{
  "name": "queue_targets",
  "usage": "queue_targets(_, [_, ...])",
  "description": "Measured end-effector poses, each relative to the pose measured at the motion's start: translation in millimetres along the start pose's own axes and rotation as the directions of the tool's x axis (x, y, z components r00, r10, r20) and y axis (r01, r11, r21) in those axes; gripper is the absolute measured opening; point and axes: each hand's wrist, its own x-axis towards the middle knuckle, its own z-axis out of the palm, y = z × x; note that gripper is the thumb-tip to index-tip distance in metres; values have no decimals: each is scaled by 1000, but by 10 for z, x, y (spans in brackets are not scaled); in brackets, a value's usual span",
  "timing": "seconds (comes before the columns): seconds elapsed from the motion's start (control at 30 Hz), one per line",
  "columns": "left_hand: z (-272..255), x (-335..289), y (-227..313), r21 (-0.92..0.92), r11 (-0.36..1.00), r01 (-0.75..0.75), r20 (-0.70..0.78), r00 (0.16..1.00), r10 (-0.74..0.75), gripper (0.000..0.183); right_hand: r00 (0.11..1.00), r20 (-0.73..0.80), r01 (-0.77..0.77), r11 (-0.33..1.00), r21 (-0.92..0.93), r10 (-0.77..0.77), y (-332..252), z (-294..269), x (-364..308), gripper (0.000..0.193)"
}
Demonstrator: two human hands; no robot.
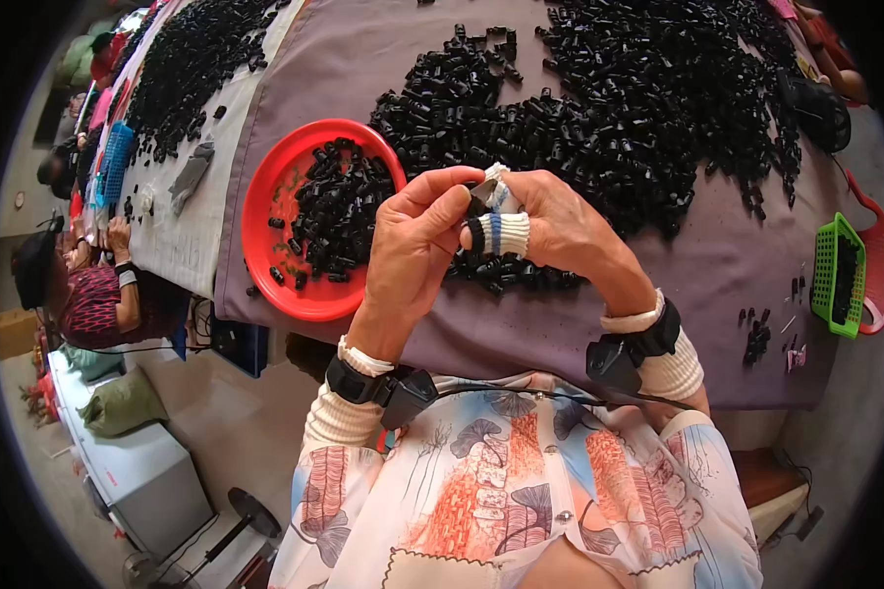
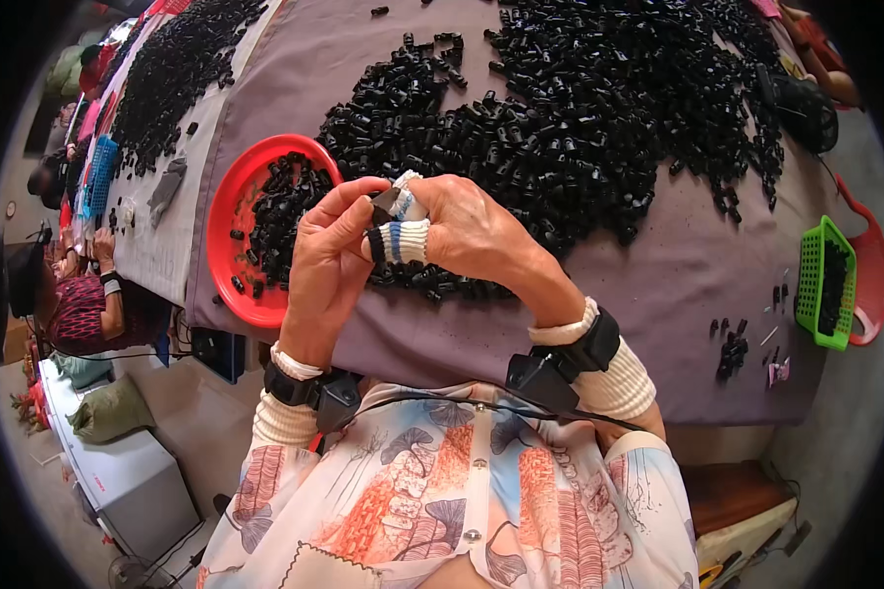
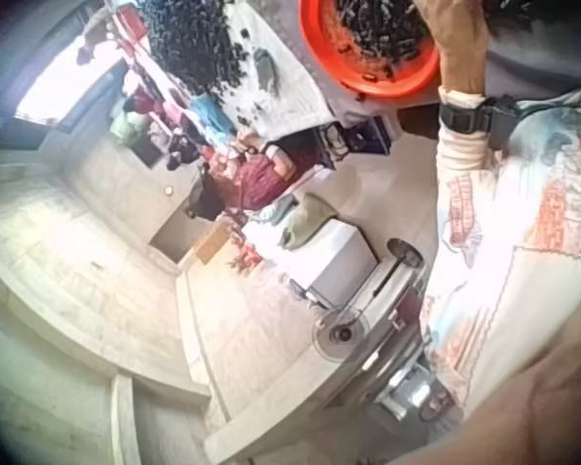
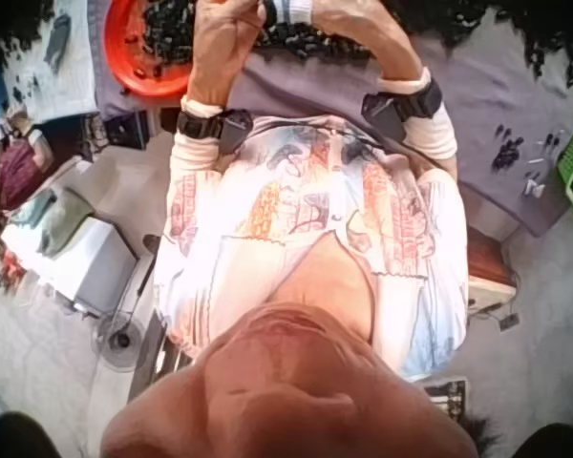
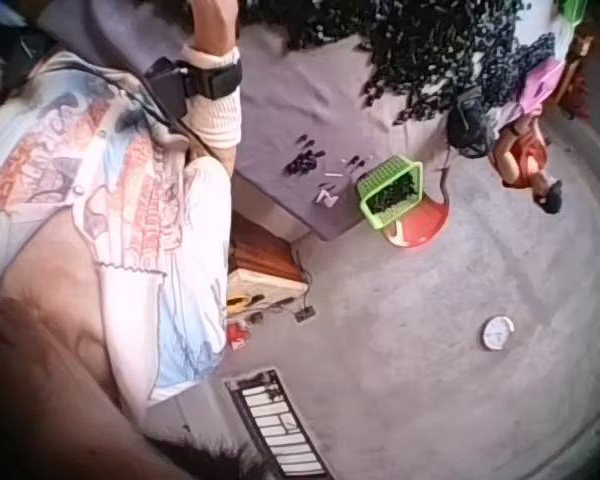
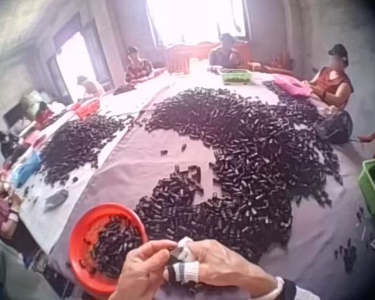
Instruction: Sorting and inspecting small black plastic components on a table.
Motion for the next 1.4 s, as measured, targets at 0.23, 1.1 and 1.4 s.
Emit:
queue_targets(0.23, [11, 9, 10, 61, 998, -33, 3, 999, 33, 21, 997, -9, 82, 997, -9, -82, 78, 19, 45, 40])
queue_targets(1.1, [6, -8, -25, -77, 996, 37, -76, 996, -43, 20, 994, -112, 14, 990, 138, 2, 43, 67, 14, 28])
queue_targets(1.4, [-63, -35, -25, -79, 996, 47, 1, 999, -47, 23, 998, -57, -23, 1000, 20, 24, 77, 52, 22, 38])
